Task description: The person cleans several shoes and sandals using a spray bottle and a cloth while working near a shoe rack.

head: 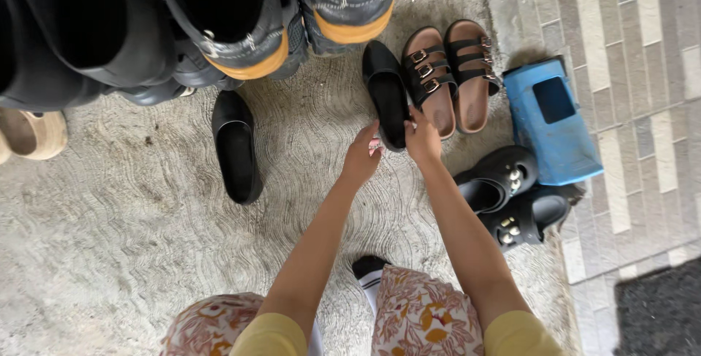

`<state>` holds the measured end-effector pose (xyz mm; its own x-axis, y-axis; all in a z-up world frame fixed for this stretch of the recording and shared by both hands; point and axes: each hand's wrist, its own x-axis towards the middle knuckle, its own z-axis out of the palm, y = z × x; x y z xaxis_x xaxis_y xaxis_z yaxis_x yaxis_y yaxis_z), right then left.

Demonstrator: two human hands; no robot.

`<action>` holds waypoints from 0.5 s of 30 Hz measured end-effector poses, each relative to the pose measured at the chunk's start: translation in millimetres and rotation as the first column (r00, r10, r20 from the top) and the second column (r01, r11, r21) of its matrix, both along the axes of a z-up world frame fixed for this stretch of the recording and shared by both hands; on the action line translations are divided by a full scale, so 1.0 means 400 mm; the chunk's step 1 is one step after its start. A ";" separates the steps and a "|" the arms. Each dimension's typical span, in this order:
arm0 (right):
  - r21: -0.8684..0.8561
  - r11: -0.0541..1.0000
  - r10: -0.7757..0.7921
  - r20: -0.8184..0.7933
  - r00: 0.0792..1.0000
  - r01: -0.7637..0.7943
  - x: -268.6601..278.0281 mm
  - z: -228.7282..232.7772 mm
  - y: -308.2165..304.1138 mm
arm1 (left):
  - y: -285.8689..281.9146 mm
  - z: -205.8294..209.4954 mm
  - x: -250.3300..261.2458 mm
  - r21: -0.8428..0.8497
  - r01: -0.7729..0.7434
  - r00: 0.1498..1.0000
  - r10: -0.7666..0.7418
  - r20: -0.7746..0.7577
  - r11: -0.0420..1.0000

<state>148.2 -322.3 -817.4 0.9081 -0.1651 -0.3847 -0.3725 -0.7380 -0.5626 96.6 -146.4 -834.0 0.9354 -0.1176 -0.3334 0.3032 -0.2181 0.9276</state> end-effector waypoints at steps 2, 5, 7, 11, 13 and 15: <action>-0.015 0.999 -0.048 0.029 0.998 0.049 0.008 0.000 0.015 | 0.024 -0.023 0.012 -0.012 0.040 0.998 -0.039 0.058 0.999; -0.142 0.986 -0.051 0.231 0.972 0.085 0.005 0.051 0.061 | 0.098 0.014 0.020 0.075 0.037 0.998 -0.040 0.043 0.997; -0.240 0.968 0.028 0.405 0.914 0.077 0.014 0.088 0.123 | 0.177 0.064 0.028 0.201 -0.145 0.977 0.107 0.187 0.969; -0.032 0.983 0.175 0.488 0.855 -0.183 0.012 0.089 0.302 | 0.344 0.141 0.014 0.468 -0.336 0.941 0.313 0.129 0.817; 0.048 0.950 0.251 0.473 0.845 -0.309 0.009 0.061 0.402 | 0.425 0.153 0.013 0.519 -0.453 0.889 0.319 0.330 0.725; 0.387 0.852 0.267 0.257 0.929 -0.353 -0.006 0.033 0.490 | 0.482 0.157 -0.012 0.571 -0.513 0.857 0.349 0.379 0.640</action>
